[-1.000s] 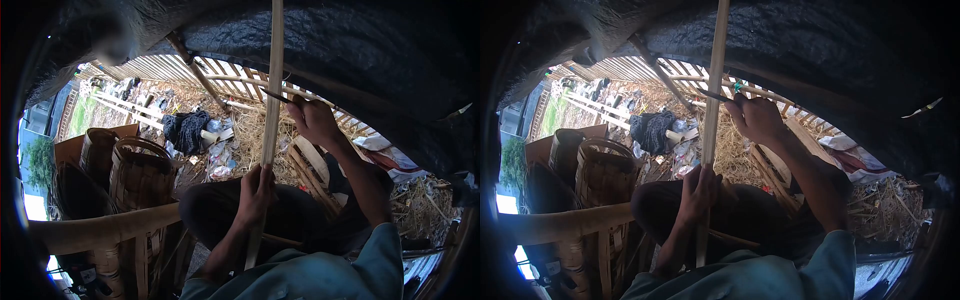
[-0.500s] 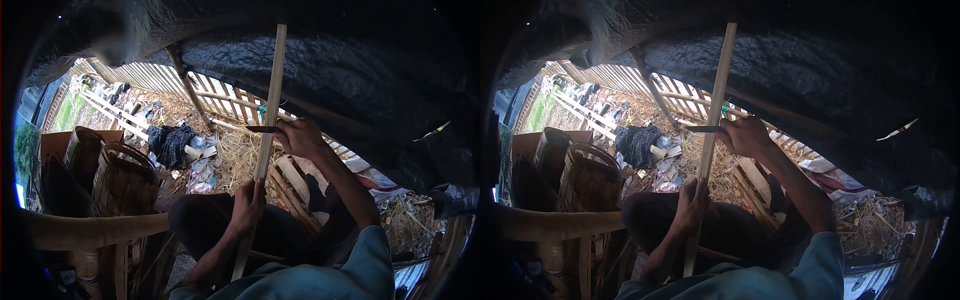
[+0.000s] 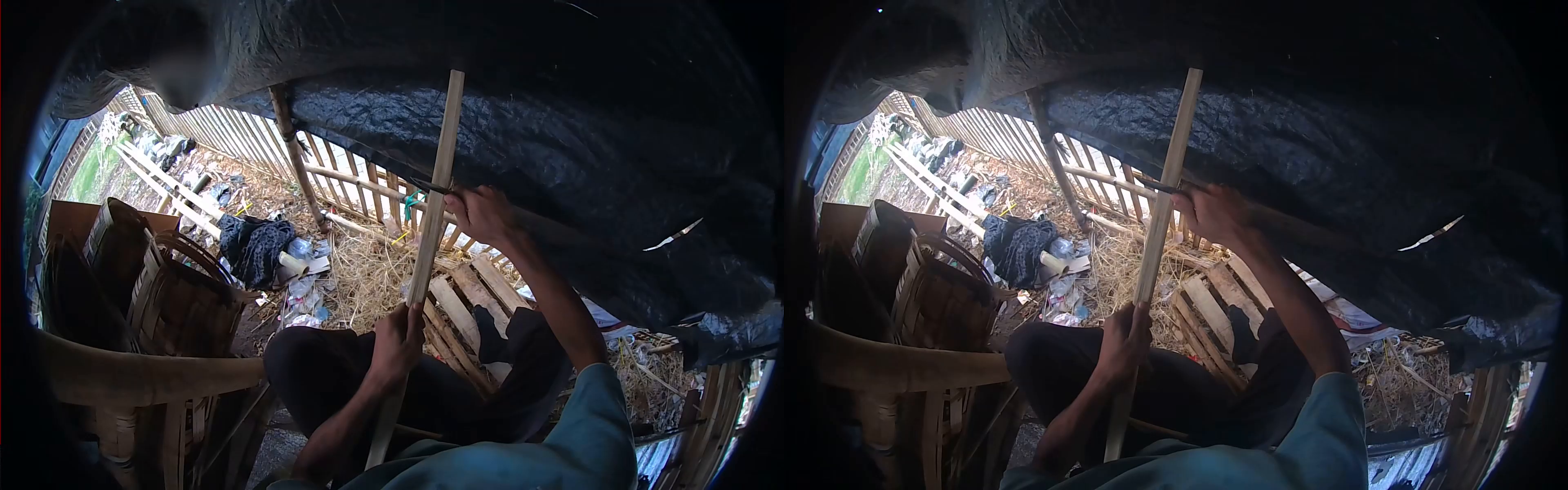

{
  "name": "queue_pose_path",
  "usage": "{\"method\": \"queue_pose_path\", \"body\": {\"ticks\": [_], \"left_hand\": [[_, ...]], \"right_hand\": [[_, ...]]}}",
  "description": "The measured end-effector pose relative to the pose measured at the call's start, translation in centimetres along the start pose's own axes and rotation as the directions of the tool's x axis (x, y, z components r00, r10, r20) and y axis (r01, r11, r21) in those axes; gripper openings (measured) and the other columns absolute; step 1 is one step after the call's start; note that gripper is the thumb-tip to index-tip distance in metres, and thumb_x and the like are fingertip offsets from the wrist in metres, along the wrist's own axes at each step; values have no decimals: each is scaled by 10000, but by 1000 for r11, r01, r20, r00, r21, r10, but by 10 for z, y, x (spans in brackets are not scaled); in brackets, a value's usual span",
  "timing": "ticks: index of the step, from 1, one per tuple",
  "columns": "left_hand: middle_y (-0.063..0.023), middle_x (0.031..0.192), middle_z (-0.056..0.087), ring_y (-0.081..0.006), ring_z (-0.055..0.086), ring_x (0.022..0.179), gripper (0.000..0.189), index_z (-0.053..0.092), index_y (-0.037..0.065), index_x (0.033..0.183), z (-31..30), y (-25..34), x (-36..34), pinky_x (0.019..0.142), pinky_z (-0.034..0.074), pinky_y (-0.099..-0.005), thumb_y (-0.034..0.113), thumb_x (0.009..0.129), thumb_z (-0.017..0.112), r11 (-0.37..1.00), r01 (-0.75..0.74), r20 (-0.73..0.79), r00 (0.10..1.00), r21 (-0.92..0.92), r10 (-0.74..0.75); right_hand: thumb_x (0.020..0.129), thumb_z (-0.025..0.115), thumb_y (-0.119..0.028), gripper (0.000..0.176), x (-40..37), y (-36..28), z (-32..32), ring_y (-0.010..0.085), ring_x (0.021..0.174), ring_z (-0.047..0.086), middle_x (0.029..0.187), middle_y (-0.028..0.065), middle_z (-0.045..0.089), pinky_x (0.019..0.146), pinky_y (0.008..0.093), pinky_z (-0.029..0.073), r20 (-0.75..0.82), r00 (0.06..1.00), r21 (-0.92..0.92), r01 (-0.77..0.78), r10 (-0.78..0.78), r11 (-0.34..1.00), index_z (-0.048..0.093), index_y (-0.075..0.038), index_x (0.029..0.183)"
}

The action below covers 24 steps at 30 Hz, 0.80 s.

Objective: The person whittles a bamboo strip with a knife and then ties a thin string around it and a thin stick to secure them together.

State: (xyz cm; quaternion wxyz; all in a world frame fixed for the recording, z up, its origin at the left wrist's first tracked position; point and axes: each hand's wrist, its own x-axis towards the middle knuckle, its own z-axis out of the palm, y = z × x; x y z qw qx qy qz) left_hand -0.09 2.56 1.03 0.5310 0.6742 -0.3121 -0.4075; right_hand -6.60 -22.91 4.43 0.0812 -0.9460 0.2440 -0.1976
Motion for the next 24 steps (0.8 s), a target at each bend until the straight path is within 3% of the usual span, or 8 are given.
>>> {"method": "queue_pose_path", "body": {"ticks": [2,5,8,11,14,17,21,24], "left_hand": [[10,555,447,-60,448,438,376,484,34,776,0,1,-2,376,376,-227,335,991,416,997,44,5,999,-59,-44],[-17,537,473,-80,446,483,412,538,-14,740,-1,0,-1,441,357,-280,303,986,444,997,67,-39,997,-45,-69],[-38,527,486,-97,468,472,421,546,-21,741,1,6,-4,439,367,-300,299,989,431,1000,15,-42,999,-27,-16],[-78,510,507,-141,503,448,421,551,-24,737,3,-2,-5,439,385,-328,288,988,423,980,-74,-47,995,183,84],[2,539,463,-73,462,445,373,497,20,749,0,5,-5,406,367,-249,293,991,415,995,-60,-25,998,79,62],[3,533,458,-70,453,438,375,497,22,748,3,-6,-3,396,358,-246,295,991,414,991,-106,2,994,75,106],[9,542,459,-61,442,434,378,498,23,744,3,1,-7,380,349,-245,300,989,420,999,-44,0,999,-16,44],[5,543,466,-65,452,439,381,506,20,747,0,6,-7,381,356,-248,304,987,424,999,-4,4,1000,-36,4]], "right_hand": [[893,508,-299,285,-10,-13,-6,353,586,614,608,166,604,630,450,494,35,999,4,-7,7,1000,664,-61,901],[899,525,-351,307,-40,-30,3,321,529,607,556,145,584,528,431,485,-12,986,107,168,-168,980,662,-79,861],[897,527,-340,323,-60,-35,6,329,510,601,541,152,576,529,440,490,68,973,129,211,-221,969,651,-46,845],[892,513,-250,244,-31,-2,11,375,628,611,634,172,608,610,441,499,-43,999,-22,-31,30,999,649,-50,913],[921,470,-302,302,-1,12,-5,381,633,606,654,180,610,602,468,493,-15,1000,-87,-3,2,996,651,-60,922],[920,469,-306,305,-3,14,-9,386,641,603,669,188,614,614,477,492,-11,1000,-108,-21,20,994,653,-64,930],[906,493,-295,284,-18,2,-13,394,647,597,669,187,611,627,474,481,-7,1000,-50,-13,13,999,644,-58,940],[888,510,-278,268,-38,-13,-7,373,623,595,652,171,608,603,454,477,71,982,20,176,-177,984,636,-42,900]]}}
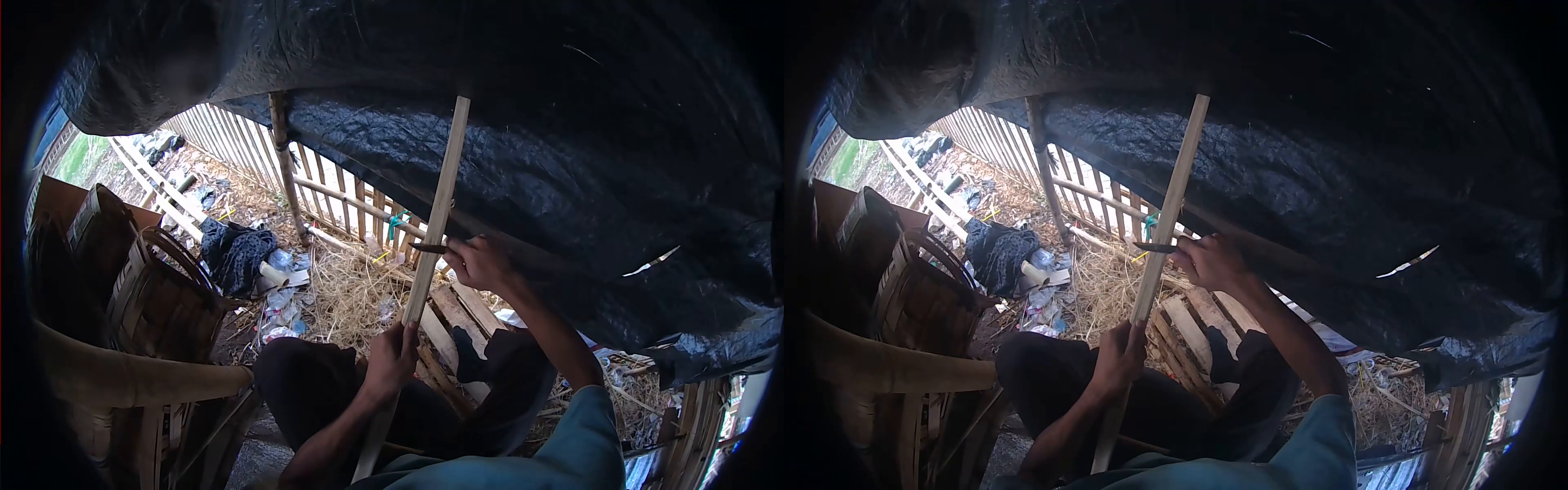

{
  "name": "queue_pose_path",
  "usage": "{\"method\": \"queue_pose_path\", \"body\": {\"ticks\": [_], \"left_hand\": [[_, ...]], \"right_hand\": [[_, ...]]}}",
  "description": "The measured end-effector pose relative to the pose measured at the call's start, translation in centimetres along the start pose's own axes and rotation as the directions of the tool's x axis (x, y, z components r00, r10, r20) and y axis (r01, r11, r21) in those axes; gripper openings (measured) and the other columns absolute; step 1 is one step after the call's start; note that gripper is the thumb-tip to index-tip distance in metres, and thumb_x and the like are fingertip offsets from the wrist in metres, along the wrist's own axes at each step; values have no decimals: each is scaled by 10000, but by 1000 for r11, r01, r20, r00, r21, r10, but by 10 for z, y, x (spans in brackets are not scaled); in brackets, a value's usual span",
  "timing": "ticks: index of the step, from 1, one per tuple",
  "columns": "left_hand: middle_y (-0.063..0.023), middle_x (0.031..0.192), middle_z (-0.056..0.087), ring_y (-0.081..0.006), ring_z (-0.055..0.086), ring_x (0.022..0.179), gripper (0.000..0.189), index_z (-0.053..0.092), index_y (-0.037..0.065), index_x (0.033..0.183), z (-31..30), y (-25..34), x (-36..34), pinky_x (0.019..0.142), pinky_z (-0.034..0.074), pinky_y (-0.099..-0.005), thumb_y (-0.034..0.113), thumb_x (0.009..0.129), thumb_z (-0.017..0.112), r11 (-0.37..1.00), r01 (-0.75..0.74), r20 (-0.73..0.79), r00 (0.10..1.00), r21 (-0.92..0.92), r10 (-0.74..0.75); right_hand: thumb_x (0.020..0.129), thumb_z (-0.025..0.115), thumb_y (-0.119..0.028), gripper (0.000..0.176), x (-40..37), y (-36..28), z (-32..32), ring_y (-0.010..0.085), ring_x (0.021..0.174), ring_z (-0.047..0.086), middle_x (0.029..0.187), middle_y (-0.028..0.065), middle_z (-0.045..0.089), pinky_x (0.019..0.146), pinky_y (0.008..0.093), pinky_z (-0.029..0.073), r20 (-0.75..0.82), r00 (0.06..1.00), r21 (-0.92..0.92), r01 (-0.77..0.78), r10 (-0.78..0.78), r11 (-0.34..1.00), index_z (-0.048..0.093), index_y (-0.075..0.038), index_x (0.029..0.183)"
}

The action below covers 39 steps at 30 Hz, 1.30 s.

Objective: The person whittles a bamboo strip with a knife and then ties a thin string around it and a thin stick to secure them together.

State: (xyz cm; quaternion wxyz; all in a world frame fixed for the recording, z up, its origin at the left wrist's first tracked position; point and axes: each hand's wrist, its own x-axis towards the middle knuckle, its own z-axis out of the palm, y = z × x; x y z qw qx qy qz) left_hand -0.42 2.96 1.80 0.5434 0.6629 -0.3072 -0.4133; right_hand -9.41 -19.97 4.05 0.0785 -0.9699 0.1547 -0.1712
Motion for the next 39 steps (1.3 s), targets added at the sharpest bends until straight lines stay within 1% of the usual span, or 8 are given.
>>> {"method": "queue_pose_path", "body": {"ticks": [3,6,15,23,25,30,33,39], "left_hand": [[-99,526,525,-149,516,450,382,555,-35,757,2,-2,0,437,394,-328,261,977,453,999,-1,-25,1000,50,2],[-3,550,482,-72,470,452,358,508,-2,753,6,-4,-4,395,361,-264,268,980,444,974,-151,1,988,169,153],[-30,543,495,-100,489,447,359,508,-11,754,17,-9,-11,411,383,-287,255,982,436,958,-197,62,980,206,188],[10,576,456,-58,453,453,337,494,30,780,7,-7,-5,385,366,-231,290,986,436,998,13,81,997,-64,-8],[12,583,453,-60,438,441,340,477,36,778,4,-11,-3,380,372,-231,299,989,430,998,13,75,997,-62,-8],[22,582,433,-55,435,443,335,454,55,797,2,-4,-2,361,392,-224,328,988,426,982,116,117,988,-147,-100],[26,599,459,-35,412,515,350,526,19,797,2,4,-5,447,331,-225,307,985,456,969,149,96,987,-198,-133],[30,569,418,-47,420,437,329,454,57,800,1,2,-3,354,371,-223,329,985,442,963,193,108,978,-186,-176]], "right_hand": [[887,518,-346,296,3,7,2,349,617,627,683,158,629,606,449,503,-1,1000,-50,-19,19,999,642,-79,859],[891,508,-354,297,26,45,-6,352,637,628,697,163,639,626,455,503,-106,985,-141,-147,132,979,662,-101,907],[966,363,-394,503,54,63,-19,429,769,611,757,263,625,729,491,504,-317,801,-134,-567,507,812,664,-35,784],[971,359,-396,525,37,89,-20,475,808,576,821,261,629,764,520,465,-291,835,-22,-493,466,870,656,6,812],[981,346,-417,537,15,93,10,373,666,576,702,188,594,669,453,458,-391,793,159,-441,467,883,586,12,766],[988,338,-458,527,-15,74,36,124,503,409,556,3,386,490,309,332,-94,744,732,-398,662,552,471,-44,689],[980,363,-473,510,-12,50,11,55,482,340,566,-55,356,447,245,256,185,764,925,-348,619,153,474,-79,677],[988,381,-438,418,-10,35,19,30,455,218,569,-83,266,417,223,177,177,864,976,-215,471,27,541,-64,893]]}}
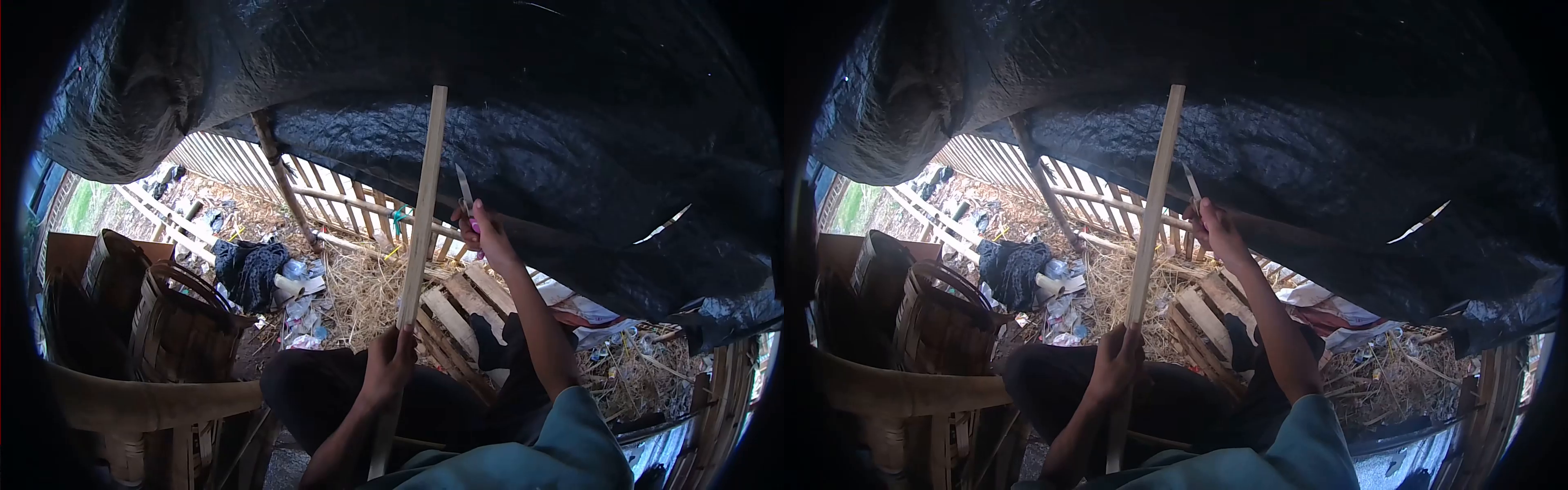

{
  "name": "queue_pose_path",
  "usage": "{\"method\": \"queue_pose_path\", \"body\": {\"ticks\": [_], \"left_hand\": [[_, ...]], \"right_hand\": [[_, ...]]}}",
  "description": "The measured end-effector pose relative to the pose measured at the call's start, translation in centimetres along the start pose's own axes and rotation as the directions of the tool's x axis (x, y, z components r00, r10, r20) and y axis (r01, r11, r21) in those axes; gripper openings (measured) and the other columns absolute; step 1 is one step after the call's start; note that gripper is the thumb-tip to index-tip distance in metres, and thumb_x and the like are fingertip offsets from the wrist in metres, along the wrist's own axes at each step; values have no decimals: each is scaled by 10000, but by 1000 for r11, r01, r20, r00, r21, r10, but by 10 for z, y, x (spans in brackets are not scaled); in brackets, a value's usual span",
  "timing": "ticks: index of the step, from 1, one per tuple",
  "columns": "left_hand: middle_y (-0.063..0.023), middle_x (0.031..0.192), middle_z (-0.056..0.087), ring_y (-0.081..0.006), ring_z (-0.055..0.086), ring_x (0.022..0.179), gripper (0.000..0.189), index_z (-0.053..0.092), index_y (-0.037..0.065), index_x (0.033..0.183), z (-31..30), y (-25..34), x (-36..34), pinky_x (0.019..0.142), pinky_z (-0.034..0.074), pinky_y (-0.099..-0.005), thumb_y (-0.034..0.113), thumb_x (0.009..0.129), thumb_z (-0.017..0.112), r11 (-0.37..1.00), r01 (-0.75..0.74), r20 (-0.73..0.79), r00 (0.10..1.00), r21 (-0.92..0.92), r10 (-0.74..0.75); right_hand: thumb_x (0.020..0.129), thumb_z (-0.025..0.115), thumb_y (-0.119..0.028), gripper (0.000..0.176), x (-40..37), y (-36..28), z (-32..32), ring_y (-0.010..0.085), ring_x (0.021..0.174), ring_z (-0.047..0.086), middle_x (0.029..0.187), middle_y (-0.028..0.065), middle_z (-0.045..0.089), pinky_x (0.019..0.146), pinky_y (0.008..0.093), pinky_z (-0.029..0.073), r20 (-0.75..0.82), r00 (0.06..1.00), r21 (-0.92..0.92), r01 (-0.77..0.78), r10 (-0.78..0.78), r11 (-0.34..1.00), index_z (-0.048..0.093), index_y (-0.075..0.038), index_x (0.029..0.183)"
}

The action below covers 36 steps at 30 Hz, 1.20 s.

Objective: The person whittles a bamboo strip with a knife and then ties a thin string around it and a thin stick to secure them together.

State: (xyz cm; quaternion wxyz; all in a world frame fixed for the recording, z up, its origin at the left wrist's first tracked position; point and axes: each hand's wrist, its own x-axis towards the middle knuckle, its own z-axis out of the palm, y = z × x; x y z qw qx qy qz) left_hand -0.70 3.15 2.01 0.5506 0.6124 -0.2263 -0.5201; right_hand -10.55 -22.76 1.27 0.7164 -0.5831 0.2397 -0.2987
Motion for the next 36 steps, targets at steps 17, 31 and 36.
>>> {"method": "queue_pose_path", "body": {"ticks": [17,31,36], "left_hand": [[27,554,418,-55,421,410,349,466,58,790,2,-5,3,348,355,-228,345,985,435,998,-29,-26,999,58,31],[37,561,399,-37,389,437,316,449,75,758,3,-1,3,365,301,-205,297,984,456,998,-17,-72,997,55,21],[34,550,389,-49,360,407,347,438,84,748,3,5,3,354,292,-210,337,987,436,999,35,-44,998,-27,-36]], "right_hand": [[967,500,-304,307,-10,-7,11,36,421,223,547,-75,315,412,234,171,20,996,-37,-81,82,996,602,-47,833],[699,773,-425,468,-17,-5,8,198,658,639,679,19,594,628,358,506,-19,957,-931,89,-291,354,557,-133,994],[877,619,-348,330,-22,-16,18,144,569,510,616,48,506,541,313,394,66,984,-814,148,-164,562,563,-46,998]]}}
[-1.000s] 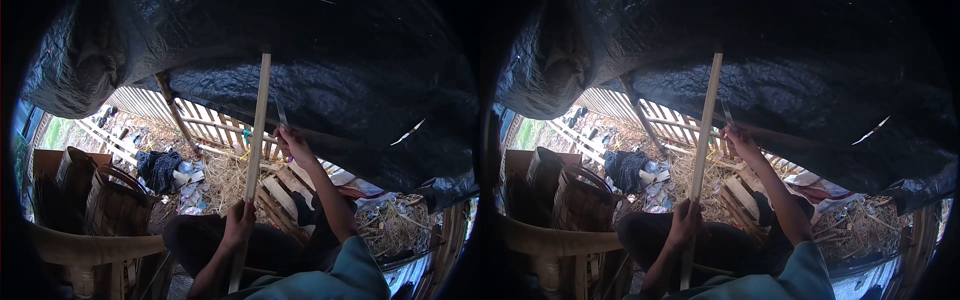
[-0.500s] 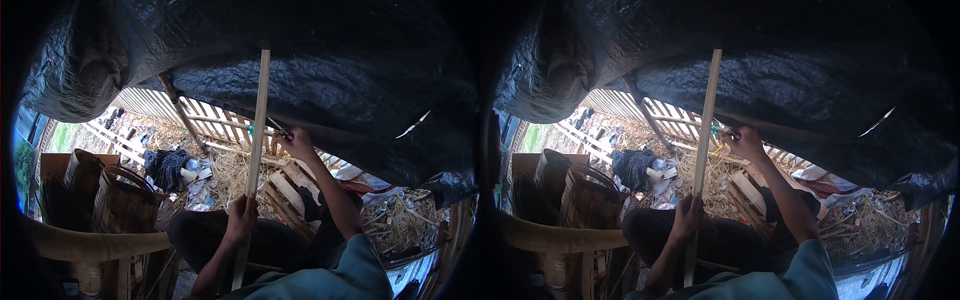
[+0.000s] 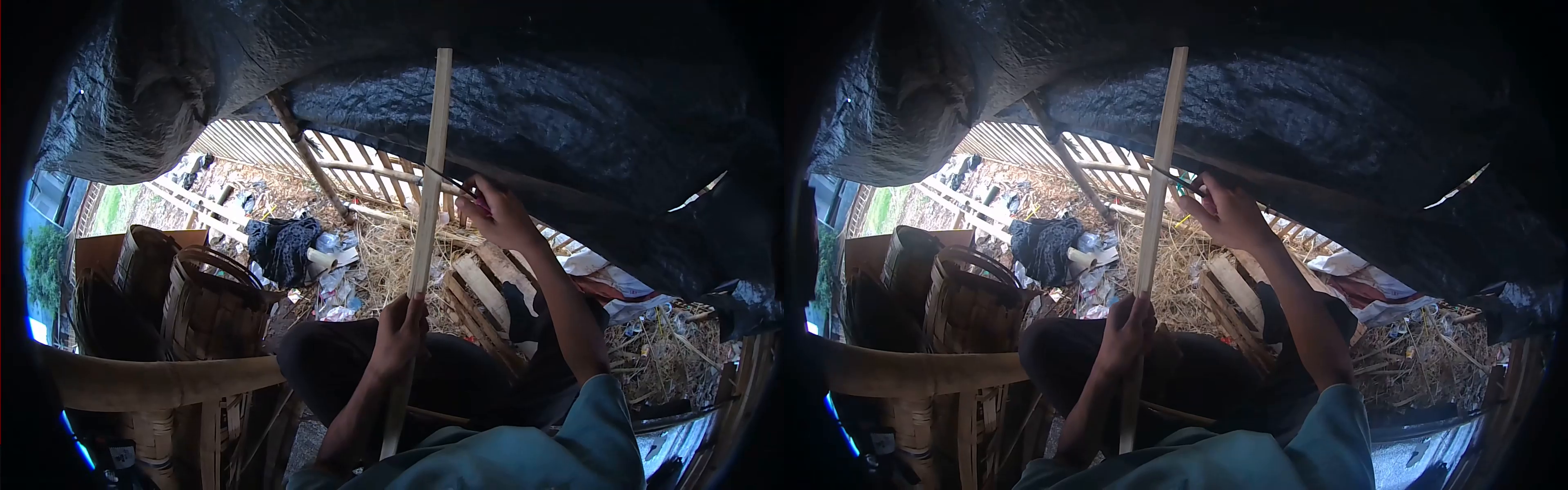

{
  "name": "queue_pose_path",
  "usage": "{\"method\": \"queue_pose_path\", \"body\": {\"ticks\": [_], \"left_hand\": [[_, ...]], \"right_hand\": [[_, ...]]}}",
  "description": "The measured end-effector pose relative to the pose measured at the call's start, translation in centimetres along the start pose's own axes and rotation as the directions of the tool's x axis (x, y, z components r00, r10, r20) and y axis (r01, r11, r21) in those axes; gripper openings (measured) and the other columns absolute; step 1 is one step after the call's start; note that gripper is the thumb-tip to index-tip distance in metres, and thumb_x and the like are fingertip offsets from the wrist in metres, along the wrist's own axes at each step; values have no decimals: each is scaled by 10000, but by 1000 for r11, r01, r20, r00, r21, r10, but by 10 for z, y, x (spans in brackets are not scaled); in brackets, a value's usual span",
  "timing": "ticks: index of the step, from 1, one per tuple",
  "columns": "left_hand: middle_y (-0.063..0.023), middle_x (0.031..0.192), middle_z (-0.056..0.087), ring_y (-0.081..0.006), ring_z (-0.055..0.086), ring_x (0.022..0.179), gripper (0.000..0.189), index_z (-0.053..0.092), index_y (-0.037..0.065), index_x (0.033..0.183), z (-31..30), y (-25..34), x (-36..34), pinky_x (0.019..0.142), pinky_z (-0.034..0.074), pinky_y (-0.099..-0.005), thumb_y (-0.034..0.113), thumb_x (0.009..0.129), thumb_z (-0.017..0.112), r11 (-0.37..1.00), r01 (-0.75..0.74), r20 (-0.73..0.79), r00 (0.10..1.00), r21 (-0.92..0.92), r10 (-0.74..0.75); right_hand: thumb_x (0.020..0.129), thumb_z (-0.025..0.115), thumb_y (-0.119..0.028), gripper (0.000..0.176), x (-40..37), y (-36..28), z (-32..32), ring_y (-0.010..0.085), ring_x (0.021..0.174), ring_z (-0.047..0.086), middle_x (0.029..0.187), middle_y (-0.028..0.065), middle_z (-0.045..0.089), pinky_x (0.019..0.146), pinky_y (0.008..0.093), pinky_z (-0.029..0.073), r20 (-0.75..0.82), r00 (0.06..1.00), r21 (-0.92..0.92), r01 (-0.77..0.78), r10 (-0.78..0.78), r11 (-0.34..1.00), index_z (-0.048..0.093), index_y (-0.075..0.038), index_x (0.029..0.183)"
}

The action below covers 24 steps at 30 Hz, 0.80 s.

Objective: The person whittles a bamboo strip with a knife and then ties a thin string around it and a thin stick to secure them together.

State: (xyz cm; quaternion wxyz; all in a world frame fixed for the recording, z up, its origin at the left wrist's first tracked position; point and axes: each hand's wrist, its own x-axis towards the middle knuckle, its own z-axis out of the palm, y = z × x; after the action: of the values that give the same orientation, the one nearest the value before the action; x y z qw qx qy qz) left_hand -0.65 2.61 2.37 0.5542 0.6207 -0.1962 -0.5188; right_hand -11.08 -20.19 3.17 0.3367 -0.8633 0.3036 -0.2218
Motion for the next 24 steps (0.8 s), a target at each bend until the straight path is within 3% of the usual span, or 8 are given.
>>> {"method": "queue_pose_path", "body": {"ticks": [6,7,10,13,16,20,21,24], "left_hand": [[10,528,393,-99,387,374,388,433,83,730,-11,12,2,338,325,-238,357,998,380,990,89,74,994,-108,-82],[6,532,401,-106,397,378,391,436,81,729,-12,15,1,341,335,-245,356,1000,376,994,79,76,994,-71,-74],[-25,602,490,-124,504,494,397,492,45,790,-21,22,5,480,437,-263,354,1005,366,999,21,132,991,24,-24],[-39,765,579,-123,576,642,376,541,12,918,-32,29,7,621,472,-261,343,1003,386,995,-15,238,971,97,-9],[-32,766,574,-114,571,656,359,544,18,927,-34,56,8,632,471,-261,340,999,401,981,50,249,964,186,-96],[-7,734,538,-83,482,601,346,549,39,922,-35,52,27,551,406,-245,343,998,404,995,72,189,978,76,-85],[17,688,474,-70,395,534,346,544,46,928,-31,54,25,478,335,-225,337,1006,375,987,24,146,988,160,-48],[41,648,401,-58,335,502,354,538,44,939,-31,45,23,437,280,-209,334,1011,349,949,153,158,981,-276,-112]], "right_hand": [[968,450,-246,278,-18,-25,17,286,698,611,737,157,603,642,395,444,157,981,255,67,-109,965,563,2,1024],[975,452,-185,228,-20,-23,30,139,569,493,641,71,520,554,313,387,108,968,299,185,-225,936,567,7,1019],[967,464,-182,213,-28,-28,44,169,559,498,638,87,521,551,328,388,148,961,361,167,-233,918,563,7,976],[948,490,-203,208,-27,-27,50,329,676,600,719,167,586,617,427,436,160,964,340,148,-213,929,562,-7,942],[947,492,-201,191,-25,-29,49,341,692,598,740,169,589,626,434,446,85,977,245,171,-197,954,570,-27,955],[941,521,-227,259,-21,-27,52,224,587,566,679,95,554,556,350,435,-197,908,169,402,-369,900,570,-54,1128],[929,548,-240,337,-23,-33,37,213,602,583,702,86,572,560,340,446,-51,947,145,321,-316,936,544,-57,1213],[925,554,-241,304,-25,-37,35,205,607,589,707,86,579,565,337,446,-78,940,234,342,-333,910,564,-34,1147]]}}
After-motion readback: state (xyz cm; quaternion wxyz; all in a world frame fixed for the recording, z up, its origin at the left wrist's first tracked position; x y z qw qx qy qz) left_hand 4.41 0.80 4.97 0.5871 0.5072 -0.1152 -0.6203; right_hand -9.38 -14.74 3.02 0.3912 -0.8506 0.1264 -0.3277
